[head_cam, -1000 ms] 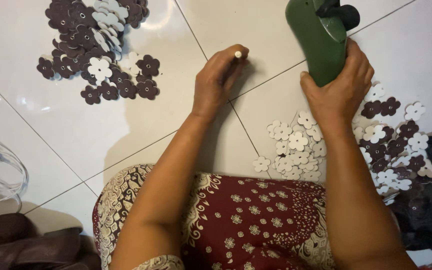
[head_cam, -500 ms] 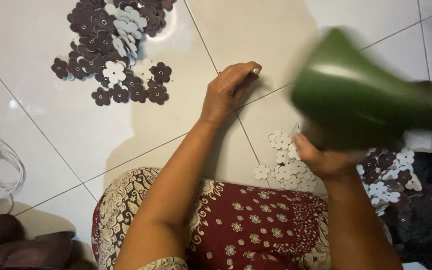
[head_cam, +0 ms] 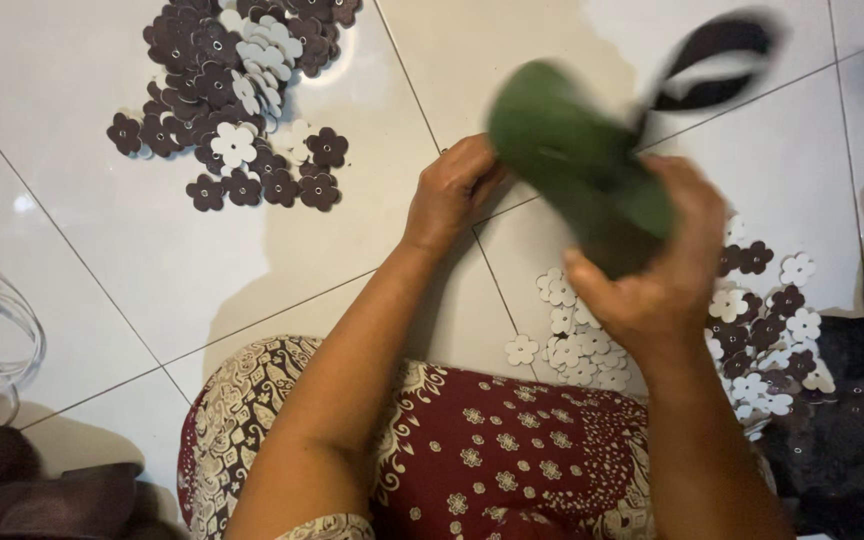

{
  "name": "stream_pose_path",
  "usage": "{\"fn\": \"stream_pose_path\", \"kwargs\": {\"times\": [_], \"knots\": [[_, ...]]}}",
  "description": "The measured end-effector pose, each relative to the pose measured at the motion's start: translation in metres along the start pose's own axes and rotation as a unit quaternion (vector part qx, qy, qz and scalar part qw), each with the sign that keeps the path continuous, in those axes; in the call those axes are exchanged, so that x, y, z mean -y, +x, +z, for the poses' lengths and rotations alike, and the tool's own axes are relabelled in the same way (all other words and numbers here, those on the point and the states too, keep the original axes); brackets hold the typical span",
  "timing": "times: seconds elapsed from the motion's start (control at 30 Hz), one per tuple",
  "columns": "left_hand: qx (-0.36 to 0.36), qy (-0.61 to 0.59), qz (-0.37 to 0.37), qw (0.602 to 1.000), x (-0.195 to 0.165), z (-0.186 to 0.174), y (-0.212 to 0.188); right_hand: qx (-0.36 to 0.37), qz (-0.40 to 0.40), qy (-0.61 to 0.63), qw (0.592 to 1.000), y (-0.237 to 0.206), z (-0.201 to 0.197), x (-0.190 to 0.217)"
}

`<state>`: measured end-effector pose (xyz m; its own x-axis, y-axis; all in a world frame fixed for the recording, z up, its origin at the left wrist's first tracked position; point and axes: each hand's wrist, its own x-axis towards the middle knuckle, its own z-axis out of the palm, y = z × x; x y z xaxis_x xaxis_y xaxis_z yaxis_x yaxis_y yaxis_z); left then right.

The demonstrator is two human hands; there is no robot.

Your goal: The person sits on a tiled floor and repeatedly uses a green handheld hole punch to punch holes in small flower-shaped pieces. They pick up each piece, position it under the punch, press down, and place the punched piece aside.

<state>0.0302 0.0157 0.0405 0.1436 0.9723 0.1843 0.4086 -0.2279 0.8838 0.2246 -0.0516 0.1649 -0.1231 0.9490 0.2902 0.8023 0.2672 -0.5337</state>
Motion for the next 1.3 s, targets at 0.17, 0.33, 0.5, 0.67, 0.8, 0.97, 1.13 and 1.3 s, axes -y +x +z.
{"fn": "stream_pose_path", "kwargs": {"times": [0.17, 0.33, 0.5, 0.67, 0.8, 0.97, 1.13, 1.3], "knots": [[-0.004, -0.086, -0.003, 0.996, -0.001, -0.002, 0.003, 0.059, 0.187, 0.068, 0.978, -0.009, 0.018, -0.023], [-0.128, -0.267, -0.170, 0.940, -0.002, -0.006, 0.012, 0.015, 0.188, -0.066, 0.980, -0.014, 0.023, -0.069], [-0.075, 0.012, -0.148, 0.986, -0.001, -0.018, 0.020, 0.048, 0.229, -0.117, 0.965, -0.013, 0.036, -0.096], [0.047, 0.092, -0.130, 0.986, -0.009, -0.022, 0.021, 0.043, 0.217, -0.138, 0.965, -0.009, 0.046, -0.099], [0.068, 0.101, -0.122, 0.985, -0.015, -0.018, 0.018, 0.033, 0.212, -0.144, 0.966, -0.004, 0.044, -0.093], [0.085, 0.112, -0.155, 0.978, -0.028, -0.015, 0.014, 0.016, 0.196, -0.137, 0.971, 0.005, 0.038, -0.072], [0.104, -0.022, -0.255, 0.961, -0.051, -0.013, 0.002, 0.013, 0.197, -0.131, 0.971, 0.013, 0.027, -0.050], [0.185, -0.133, -0.243, 0.943, -0.087, 0.010, -0.032, 0.051, 0.195, -0.056, 0.978, 0.011, 0.006, -0.036]]}}
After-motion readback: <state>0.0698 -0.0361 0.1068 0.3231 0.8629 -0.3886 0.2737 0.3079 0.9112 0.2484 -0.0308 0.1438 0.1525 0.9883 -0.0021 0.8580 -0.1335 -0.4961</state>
